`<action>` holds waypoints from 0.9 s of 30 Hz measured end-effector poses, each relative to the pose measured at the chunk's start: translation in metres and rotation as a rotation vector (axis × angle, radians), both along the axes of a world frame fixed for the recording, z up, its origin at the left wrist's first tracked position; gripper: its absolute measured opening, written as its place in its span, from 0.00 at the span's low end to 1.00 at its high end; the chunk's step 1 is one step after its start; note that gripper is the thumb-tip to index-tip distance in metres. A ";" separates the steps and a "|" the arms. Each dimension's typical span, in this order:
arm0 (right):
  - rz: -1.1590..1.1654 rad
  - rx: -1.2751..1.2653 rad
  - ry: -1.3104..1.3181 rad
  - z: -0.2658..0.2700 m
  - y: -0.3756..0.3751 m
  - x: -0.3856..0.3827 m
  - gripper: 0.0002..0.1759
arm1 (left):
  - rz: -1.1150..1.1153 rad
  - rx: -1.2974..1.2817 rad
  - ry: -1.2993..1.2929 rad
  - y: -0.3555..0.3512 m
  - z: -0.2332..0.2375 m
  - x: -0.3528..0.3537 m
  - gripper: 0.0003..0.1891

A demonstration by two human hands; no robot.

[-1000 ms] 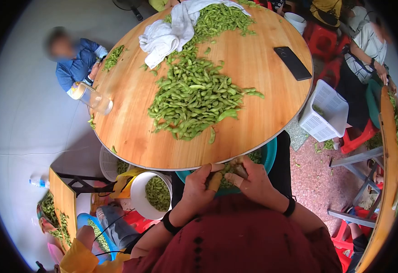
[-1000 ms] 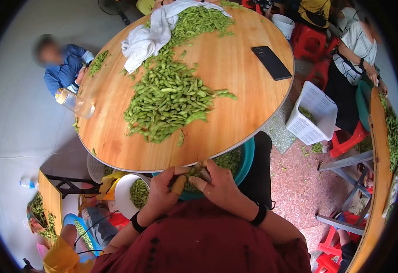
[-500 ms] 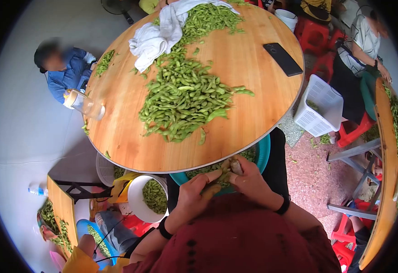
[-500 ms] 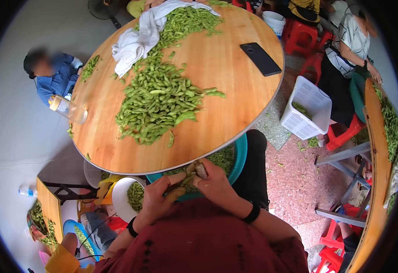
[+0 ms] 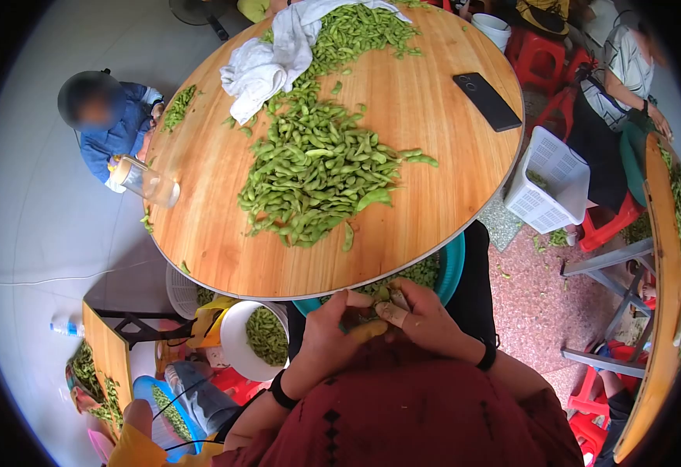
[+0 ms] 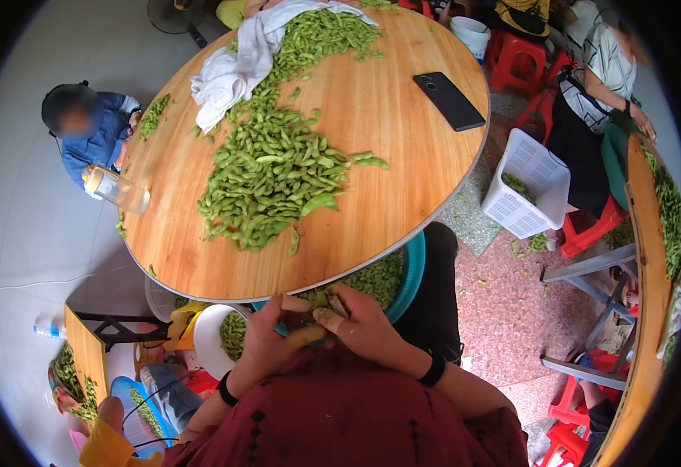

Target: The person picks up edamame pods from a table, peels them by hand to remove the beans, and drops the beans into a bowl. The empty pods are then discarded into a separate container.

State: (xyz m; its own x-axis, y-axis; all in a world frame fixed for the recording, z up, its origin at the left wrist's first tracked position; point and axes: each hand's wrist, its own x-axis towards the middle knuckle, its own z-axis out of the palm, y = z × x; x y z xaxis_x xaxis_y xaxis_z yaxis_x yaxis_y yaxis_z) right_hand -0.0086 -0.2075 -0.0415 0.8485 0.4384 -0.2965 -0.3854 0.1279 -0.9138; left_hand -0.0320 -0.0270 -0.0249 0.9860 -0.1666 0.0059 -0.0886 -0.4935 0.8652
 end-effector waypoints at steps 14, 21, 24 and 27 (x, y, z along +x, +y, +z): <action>-0.083 -0.260 -0.598 -0.017 -0.001 -0.005 0.09 | -0.130 0.132 -0.098 -0.004 -0.011 0.006 0.23; -0.094 -0.234 -0.552 -0.016 -0.009 -0.005 0.09 | -0.178 0.232 -0.186 -0.009 -0.007 0.003 0.11; -0.107 -0.234 -0.610 -0.022 -0.007 -0.007 0.09 | -0.204 0.266 -0.151 -0.007 -0.009 0.003 0.08; -0.157 -0.251 -0.740 -0.026 -0.005 -0.007 0.14 | -0.173 0.324 -0.209 -0.002 -0.021 0.000 0.14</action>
State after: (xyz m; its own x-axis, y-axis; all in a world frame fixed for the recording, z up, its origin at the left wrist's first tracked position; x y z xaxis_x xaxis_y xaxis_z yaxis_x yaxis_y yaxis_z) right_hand -0.0152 -0.2123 -0.0670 0.9101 0.2920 0.2940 0.3380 -0.1127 -0.9344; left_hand -0.0316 -0.0293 -0.0458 0.9264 -0.3557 0.1232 -0.3513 -0.6993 0.6225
